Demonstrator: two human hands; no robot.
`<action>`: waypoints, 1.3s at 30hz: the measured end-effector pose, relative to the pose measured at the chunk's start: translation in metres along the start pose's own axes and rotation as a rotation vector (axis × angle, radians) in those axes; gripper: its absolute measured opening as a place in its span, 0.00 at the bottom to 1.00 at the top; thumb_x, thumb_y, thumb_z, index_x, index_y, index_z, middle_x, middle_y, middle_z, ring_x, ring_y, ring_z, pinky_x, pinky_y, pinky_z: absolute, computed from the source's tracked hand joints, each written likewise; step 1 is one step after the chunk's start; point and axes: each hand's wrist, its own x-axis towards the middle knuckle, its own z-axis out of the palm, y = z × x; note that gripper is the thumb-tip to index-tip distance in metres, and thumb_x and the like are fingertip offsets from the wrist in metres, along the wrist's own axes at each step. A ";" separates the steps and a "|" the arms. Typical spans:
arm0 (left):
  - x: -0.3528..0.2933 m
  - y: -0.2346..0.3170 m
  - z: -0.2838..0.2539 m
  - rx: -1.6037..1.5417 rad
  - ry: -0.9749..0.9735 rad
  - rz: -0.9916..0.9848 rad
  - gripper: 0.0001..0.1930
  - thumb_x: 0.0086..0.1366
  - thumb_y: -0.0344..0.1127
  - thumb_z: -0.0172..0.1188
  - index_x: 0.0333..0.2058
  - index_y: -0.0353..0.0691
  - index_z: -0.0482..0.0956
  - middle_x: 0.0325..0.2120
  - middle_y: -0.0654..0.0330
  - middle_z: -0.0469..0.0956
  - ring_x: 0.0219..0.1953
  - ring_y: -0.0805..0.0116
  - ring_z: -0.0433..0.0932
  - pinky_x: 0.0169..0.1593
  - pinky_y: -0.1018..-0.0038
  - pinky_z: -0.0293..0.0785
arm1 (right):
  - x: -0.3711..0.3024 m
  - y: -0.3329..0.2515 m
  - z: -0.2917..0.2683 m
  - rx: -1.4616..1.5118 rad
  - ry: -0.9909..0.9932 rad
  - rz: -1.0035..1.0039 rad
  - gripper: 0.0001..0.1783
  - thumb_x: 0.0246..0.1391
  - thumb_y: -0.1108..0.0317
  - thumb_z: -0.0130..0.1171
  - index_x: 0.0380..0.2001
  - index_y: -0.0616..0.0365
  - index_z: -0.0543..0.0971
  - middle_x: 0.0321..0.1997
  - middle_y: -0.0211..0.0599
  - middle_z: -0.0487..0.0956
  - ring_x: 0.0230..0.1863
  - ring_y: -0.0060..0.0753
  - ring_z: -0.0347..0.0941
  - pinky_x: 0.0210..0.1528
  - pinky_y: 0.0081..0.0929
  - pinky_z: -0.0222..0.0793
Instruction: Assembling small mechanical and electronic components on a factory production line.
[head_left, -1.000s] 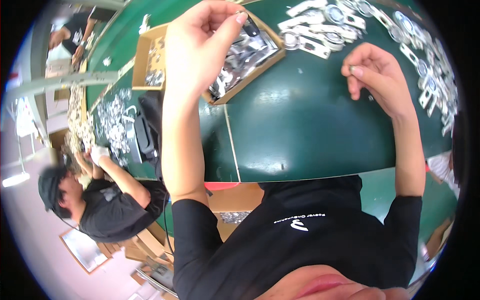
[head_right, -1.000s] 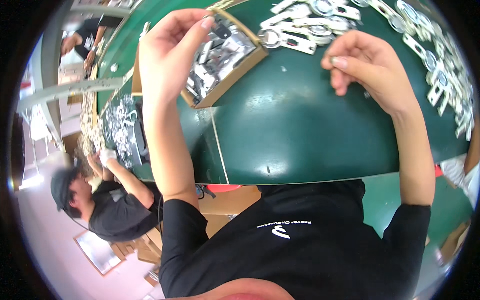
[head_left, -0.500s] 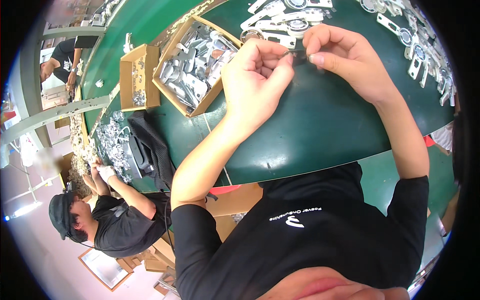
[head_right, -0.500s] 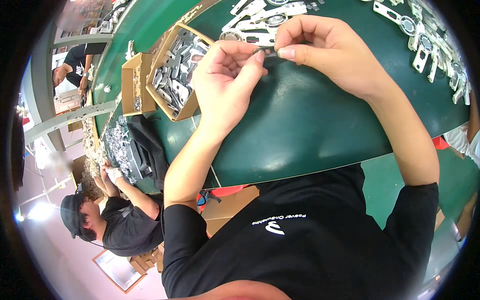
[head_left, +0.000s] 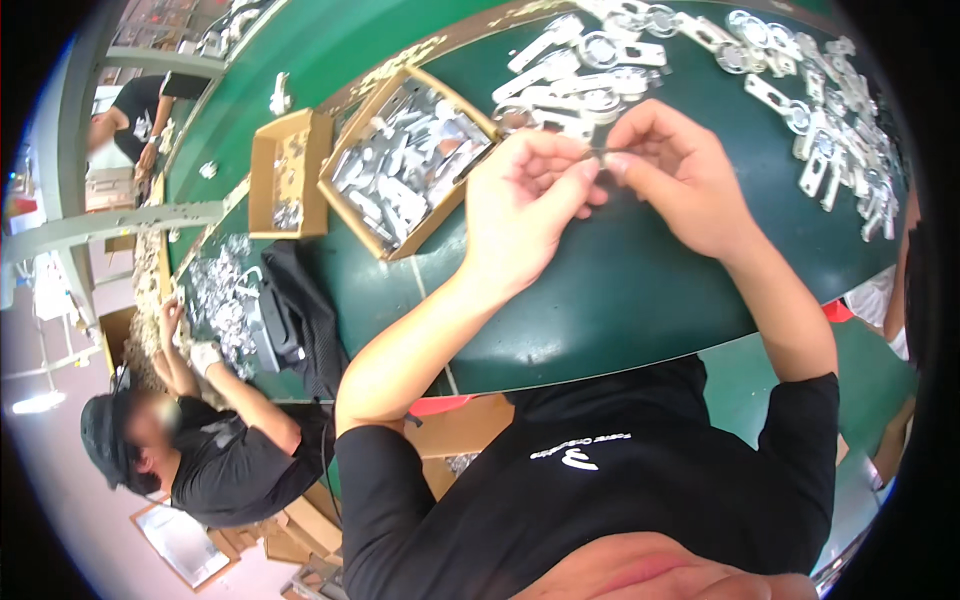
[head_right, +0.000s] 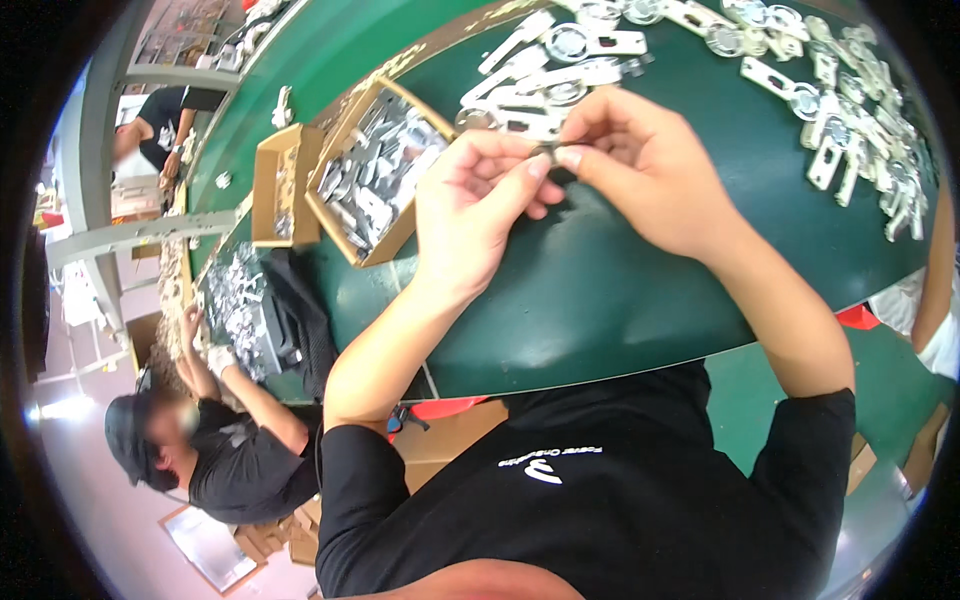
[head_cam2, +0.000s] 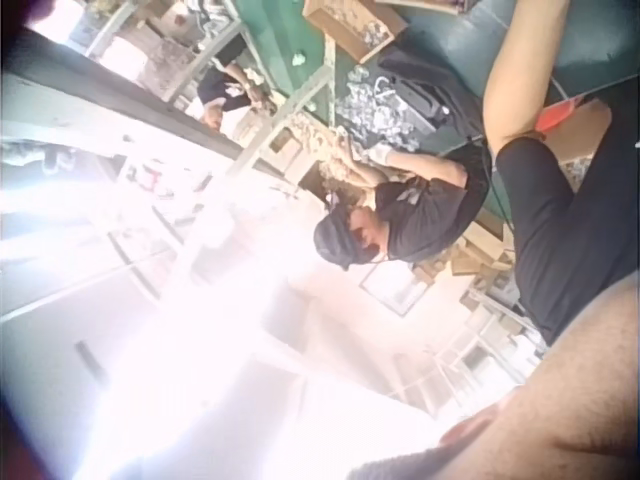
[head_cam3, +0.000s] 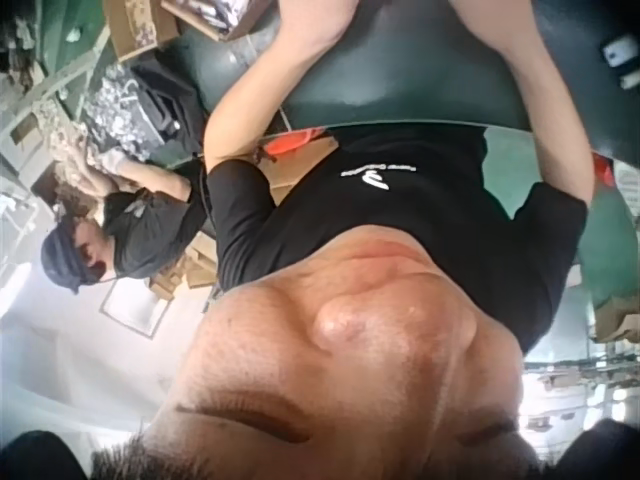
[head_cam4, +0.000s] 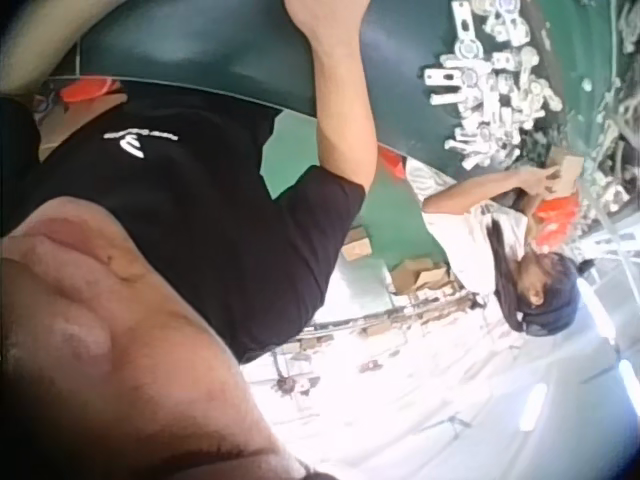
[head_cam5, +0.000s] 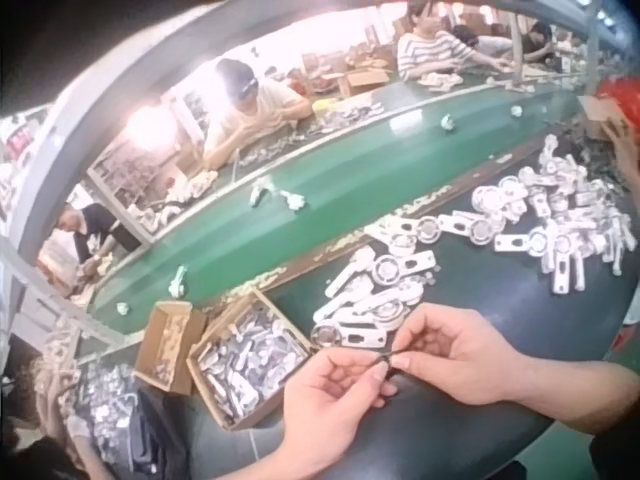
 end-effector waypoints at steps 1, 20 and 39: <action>-0.002 0.001 -0.002 0.030 0.000 -0.007 0.09 0.72 0.26 0.66 0.47 0.31 0.78 0.39 0.56 0.86 0.36 0.71 0.86 0.40 0.76 0.82 | -0.001 0.000 0.002 -0.019 0.008 -0.002 0.05 0.67 0.79 0.60 0.44 0.64 0.77 0.44 0.31 0.81 0.45 0.18 0.78 0.50 0.21 0.75; -0.005 -0.012 -0.014 0.337 -0.109 0.367 0.10 0.67 0.20 0.69 0.45 0.33 0.81 0.41 0.60 0.82 0.44 0.72 0.79 0.51 0.74 0.75 | 0.002 0.006 -0.007 0.358 -0.197 0.218 0.05 0.69 0.71 0.63 0.40 0.61 0.79 0.39 0.40 0.85 0.37 0.31 0.85 0.41 0.32 0.85; 0.001 -0.013 -0.010 0.778 -0.001 0.929 0.12 0.59 0.19 0.69 0.42 0.36 0.84 0.38 0.55 0.80 0.41 0.54 0.82 0.46 0.64 0.80 | -0.001 0.009 -0.002 0.281 -0.250 0.026 0.10 0.68 0.80 0.59 0.51 0.68 0.78 0.54 0.46 0.83 0.55 0.37 0.82 0.60 0.39 0.83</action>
